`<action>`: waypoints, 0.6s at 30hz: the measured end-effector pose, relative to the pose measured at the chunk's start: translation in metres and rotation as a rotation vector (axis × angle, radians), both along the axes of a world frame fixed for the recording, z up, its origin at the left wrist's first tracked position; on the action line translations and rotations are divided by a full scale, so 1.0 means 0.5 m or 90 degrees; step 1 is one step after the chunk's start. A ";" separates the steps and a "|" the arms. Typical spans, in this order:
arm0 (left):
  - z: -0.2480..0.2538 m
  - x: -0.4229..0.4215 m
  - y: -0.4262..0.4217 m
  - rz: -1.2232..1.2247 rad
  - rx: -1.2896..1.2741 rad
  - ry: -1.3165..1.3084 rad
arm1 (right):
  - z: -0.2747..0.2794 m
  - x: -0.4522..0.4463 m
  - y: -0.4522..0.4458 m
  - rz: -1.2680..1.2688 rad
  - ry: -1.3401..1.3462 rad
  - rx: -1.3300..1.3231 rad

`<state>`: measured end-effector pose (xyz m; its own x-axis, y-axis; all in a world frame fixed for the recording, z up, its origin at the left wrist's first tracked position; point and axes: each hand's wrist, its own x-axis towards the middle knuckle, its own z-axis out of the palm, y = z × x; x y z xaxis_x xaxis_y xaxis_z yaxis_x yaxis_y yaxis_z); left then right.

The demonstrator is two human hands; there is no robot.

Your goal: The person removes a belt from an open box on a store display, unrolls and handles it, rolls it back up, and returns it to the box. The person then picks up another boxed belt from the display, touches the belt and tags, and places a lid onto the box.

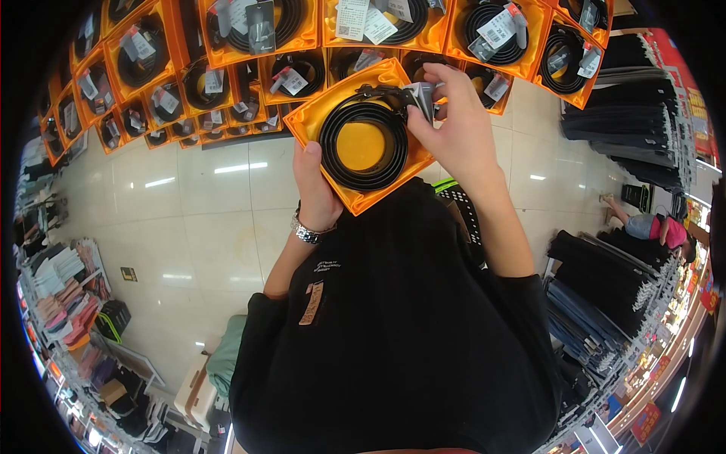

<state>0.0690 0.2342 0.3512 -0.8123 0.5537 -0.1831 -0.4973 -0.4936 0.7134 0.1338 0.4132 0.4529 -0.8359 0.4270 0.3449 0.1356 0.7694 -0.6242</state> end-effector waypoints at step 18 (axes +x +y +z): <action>0.002 0.024 -0.012 -0.031 -0.032 0.054 | -0.012 0.024 0.003 0.076 -0.015 0.130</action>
